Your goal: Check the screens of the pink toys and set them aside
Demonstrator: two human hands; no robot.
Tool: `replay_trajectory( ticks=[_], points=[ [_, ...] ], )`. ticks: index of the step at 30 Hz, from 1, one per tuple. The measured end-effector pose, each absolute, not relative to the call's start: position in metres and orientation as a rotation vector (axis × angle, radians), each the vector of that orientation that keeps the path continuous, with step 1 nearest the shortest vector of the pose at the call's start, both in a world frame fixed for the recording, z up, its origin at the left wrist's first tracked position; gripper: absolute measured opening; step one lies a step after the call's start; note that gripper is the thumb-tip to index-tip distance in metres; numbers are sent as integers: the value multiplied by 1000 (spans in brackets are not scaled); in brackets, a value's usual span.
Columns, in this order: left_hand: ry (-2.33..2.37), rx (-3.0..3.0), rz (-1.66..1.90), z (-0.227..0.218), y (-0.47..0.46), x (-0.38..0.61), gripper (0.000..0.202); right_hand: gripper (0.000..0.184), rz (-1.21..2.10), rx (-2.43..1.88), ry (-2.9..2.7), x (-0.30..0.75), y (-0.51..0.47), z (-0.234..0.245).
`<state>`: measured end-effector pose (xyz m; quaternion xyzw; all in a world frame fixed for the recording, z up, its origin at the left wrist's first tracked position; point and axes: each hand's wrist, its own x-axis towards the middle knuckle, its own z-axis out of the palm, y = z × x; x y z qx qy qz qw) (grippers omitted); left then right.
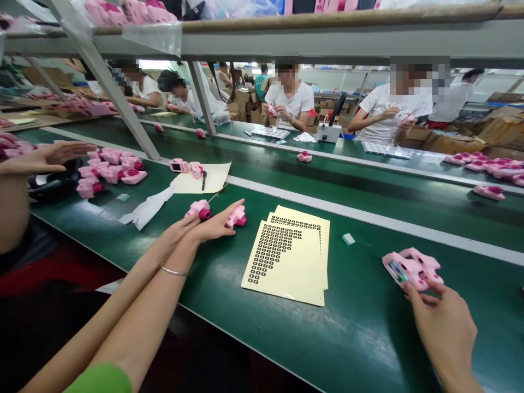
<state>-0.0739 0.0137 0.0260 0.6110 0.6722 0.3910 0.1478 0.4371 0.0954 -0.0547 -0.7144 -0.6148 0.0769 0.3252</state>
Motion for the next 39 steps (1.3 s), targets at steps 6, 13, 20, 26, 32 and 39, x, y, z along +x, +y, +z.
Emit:
replay_trajectory(
  ticks=[6,13,20,26,32,39],
  points=[
    [2002,1756,997,13,10,-34,79,56,17,-1529,-1885,365,67,-23],
    [2268,1591,1244,15,-24,54,67,42,1160,-782,-1985,218,20,6],
    [1906,1632,944,30,-58,62,92,31,1445,-771,-1743,202,20,3],
    [1844,1607,1049,30,-53,-4,67,40,1594,-805,-1612,222,27,-3],
    [2269,2003,809,45,-6,-155,80,47,1477,-934,-1532,240,36,-18],
    [2017,2038,423,35,30,-187,61,53,1473,-982,-1441,243,41,-20]
  ],
)
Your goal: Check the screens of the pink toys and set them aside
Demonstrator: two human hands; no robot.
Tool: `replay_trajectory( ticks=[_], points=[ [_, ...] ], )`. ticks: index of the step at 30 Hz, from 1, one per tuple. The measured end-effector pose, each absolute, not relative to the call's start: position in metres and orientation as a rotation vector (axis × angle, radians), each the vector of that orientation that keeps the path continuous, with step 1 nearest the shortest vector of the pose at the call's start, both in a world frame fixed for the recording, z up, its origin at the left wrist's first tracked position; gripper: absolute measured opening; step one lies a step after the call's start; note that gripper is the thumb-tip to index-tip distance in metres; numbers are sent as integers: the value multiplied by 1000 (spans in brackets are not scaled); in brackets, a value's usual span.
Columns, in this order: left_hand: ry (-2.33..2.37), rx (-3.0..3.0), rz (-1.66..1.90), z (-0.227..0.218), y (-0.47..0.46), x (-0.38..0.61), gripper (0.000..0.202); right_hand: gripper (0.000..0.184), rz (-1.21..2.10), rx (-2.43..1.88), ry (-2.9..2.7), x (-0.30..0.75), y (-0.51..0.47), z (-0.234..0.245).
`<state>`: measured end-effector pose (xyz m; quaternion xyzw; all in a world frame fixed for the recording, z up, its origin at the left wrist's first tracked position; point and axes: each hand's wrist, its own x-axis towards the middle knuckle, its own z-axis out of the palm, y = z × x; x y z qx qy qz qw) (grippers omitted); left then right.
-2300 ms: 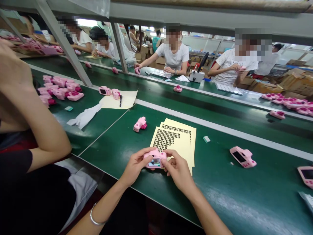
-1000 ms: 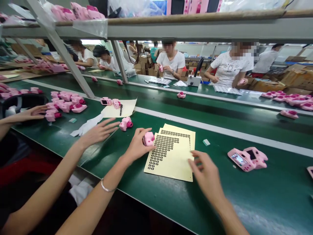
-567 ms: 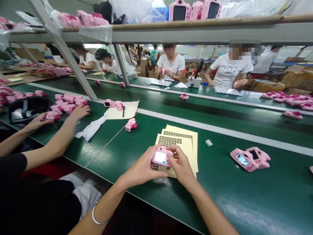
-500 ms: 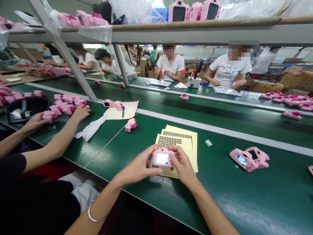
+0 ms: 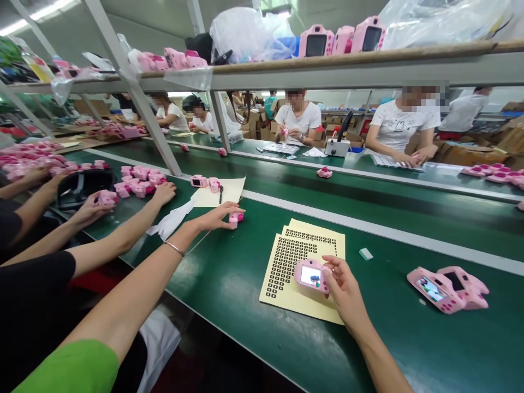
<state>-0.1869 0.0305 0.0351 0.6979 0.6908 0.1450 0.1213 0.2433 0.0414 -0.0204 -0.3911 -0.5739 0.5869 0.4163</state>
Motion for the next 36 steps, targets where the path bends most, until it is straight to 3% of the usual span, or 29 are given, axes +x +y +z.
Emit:
replay_trajectory(
  ticks=[5,13,23,36],
  points=[
    [2193,1929,544,15,19,-142,60,54,1479,-1007,-1410,246,45,-22],
    [1889,1977,588,13,-6,-100,45,53,1486,-978,-1406,251,48,-24],
    [1721,1377,1255,15,-32,-33,40,50,1501,-927,-1434,264,54,-27],
    [1465,1350,961,10,-20,37,28,46,1552,-883,-1481,265,58,-35]
  ],
)
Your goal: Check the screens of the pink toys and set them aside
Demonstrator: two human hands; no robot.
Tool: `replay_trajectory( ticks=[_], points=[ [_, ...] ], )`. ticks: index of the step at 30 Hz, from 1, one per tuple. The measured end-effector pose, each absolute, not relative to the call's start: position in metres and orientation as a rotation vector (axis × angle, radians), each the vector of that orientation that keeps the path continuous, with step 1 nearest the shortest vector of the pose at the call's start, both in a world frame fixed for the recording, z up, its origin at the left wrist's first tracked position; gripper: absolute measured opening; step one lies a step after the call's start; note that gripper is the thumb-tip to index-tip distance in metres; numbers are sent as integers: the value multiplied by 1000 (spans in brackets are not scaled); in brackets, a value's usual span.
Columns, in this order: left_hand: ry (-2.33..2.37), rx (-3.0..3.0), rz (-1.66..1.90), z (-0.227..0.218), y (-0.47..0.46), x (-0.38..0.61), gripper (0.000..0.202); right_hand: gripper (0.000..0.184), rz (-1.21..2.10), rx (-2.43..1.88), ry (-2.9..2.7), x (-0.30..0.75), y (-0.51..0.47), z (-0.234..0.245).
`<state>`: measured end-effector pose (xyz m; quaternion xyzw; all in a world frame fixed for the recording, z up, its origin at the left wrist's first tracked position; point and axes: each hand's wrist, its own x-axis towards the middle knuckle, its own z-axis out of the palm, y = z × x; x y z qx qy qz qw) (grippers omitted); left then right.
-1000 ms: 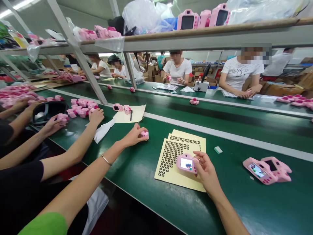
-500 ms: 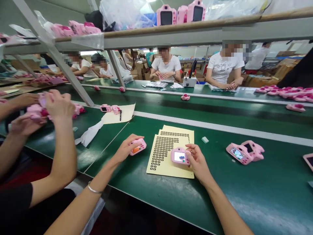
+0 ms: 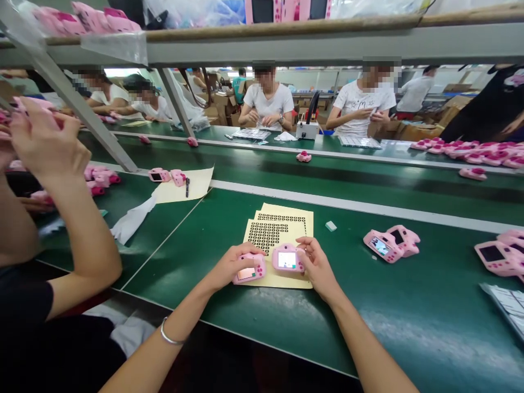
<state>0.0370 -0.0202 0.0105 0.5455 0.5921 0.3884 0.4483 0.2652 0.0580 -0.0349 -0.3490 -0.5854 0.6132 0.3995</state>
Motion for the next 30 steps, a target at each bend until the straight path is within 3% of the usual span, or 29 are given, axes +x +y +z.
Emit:
replay_trajectory(
  ticks=[11,19,25,30],
  points=[
    [1508,1528,832,8,-24,33,31,45,1583,-888,-1571,266,55,-31],
    [1568,1794,778,7,-47,30,77,30,1401,-901,-2078,290,42,-27],
    [1594,1496,1001,7,-62,27,58,28,1135,-899,-2373,299,39,-10],
    [1649,1414,1141,0,-60,23,60,25,1039,-953,-2222,263,71,-4]
  ],
)
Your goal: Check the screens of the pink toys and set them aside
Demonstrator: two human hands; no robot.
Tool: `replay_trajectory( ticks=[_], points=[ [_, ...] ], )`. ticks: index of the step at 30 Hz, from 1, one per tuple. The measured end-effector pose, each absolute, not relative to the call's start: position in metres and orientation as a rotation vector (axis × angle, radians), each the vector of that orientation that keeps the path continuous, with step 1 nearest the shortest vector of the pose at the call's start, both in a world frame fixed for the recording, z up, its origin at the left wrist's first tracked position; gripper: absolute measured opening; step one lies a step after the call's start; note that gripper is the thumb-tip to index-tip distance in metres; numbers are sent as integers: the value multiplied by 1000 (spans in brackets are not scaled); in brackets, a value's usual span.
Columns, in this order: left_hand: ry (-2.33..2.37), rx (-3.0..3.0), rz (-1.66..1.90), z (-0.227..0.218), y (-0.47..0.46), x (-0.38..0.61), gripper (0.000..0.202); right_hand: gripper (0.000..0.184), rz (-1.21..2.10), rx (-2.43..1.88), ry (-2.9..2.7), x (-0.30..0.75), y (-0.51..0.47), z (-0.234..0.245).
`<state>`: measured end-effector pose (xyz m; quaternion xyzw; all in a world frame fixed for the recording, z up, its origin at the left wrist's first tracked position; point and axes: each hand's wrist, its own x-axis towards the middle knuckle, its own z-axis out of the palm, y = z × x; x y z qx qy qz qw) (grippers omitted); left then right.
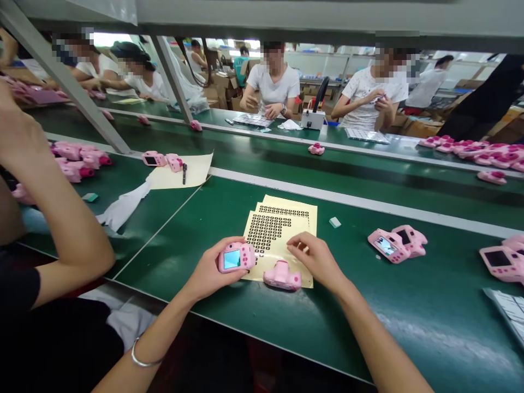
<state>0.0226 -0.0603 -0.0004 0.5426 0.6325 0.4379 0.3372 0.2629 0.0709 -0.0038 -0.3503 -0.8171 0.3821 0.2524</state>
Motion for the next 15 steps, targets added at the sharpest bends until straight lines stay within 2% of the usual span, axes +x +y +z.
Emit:
replay_trajectory(
  ticks=[5,9,15],
  points=[
    [1747,1507,1269,-7,-49,21,63,16,926,-937,-2489,215,89,-12],
    [1783,1434,1249,-6,-41,23,68,11,872,-1079,-2446,202,83,-19],
    [1809,1472,1239,-9,-32,27,60,13,938,-1175,-2398,202,84,-24]
  ],
)
